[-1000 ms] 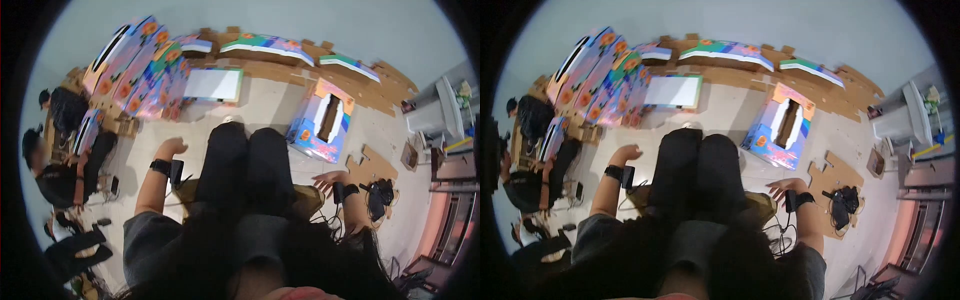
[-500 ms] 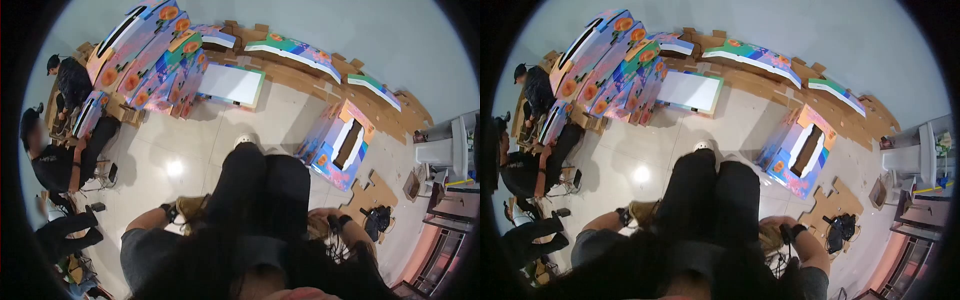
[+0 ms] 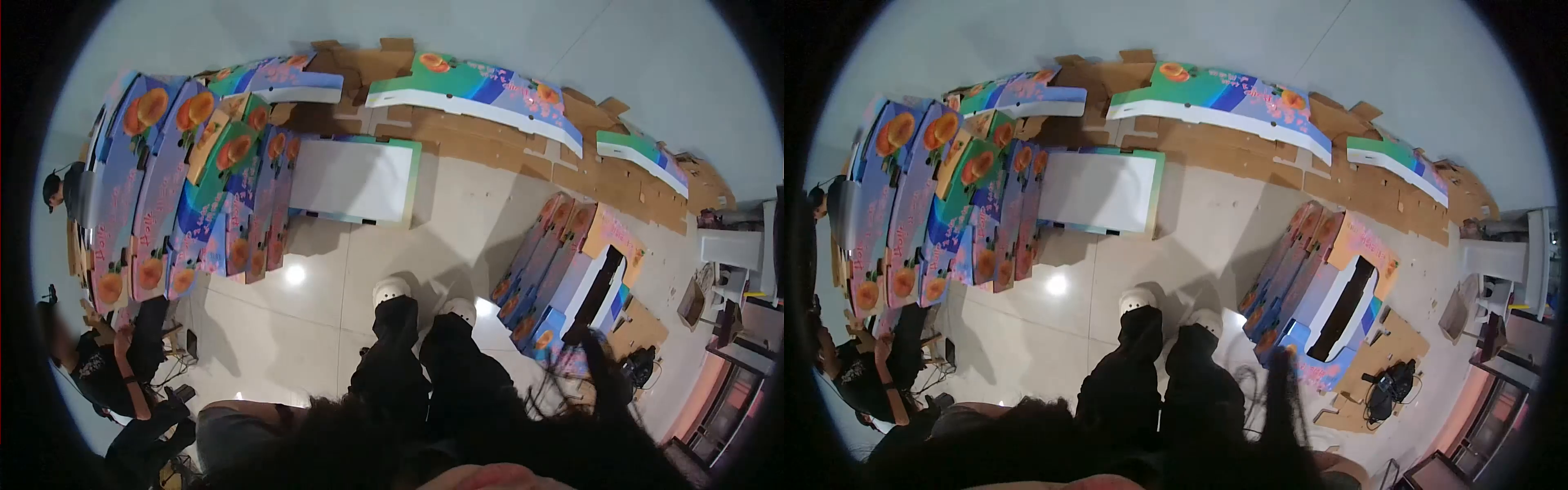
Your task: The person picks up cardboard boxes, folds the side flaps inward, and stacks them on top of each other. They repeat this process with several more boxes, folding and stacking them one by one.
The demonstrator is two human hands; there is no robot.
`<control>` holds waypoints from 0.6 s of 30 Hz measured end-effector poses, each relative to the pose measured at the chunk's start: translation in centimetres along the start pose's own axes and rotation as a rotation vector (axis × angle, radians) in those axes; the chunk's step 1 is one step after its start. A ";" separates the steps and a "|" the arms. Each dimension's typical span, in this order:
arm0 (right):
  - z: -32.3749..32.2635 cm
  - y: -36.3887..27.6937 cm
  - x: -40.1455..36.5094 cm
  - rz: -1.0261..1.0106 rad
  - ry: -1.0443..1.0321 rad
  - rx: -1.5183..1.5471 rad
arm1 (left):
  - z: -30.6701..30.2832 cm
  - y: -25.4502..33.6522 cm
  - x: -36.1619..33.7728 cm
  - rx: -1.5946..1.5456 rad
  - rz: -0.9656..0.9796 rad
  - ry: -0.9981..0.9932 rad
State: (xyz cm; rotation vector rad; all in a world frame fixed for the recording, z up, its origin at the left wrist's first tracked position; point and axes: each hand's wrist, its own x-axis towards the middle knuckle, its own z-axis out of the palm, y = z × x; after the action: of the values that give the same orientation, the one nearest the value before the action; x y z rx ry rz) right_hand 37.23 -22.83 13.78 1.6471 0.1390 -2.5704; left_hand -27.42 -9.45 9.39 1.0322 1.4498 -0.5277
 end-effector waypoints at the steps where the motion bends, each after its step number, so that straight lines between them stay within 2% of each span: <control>1: 0.1 -0.4 0.1 -0.010 0.002 0.014 | -0.6 0.3 0.1 0.010 0.000 0.004; 7: 2.5 0.3 0.6 -0.092 0.024 0.078 | -3.2 -0.3 0.3 0.081 0.066 -0.001; 12: 6.4 3.0 1.5 -0.162 0.038 0.115 | -4.5 -4.1 3.1 0.178 0.219 -0.025; 13: 7.0 3.3 1.0 -0.153 0.035 0.118 | -5.2 -4.8 4.1 0.213 0.298 -0.048; 14: 7.6 3.4 0.7 -0.143 0.023 0.124 | -6.2 -5.9 5.8 0.299 0.557 -0.113; 15: 8.1 3.4 0.3 -0.132 0.009 0.127 | -7.9 -6.6 8.8 0.378 1.159 -0.277; 16: 8.1 2.9 -0.2 -0.123 -0.003 0.126 | -9.3 -7.4 11.1 0.390 1.509 -0.357; 18: 7.3 0.7 -1.5 -0.069 -0.032 0.059 | -11.7 -6.7 10.2 0.360 1.347 -0.288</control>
State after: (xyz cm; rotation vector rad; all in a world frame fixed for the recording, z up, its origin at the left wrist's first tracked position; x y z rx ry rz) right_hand 31.36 -24.37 18.17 1.6487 0.1207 -2.6749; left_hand -38.20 -0.33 0.09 1.8344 0.1885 0.0833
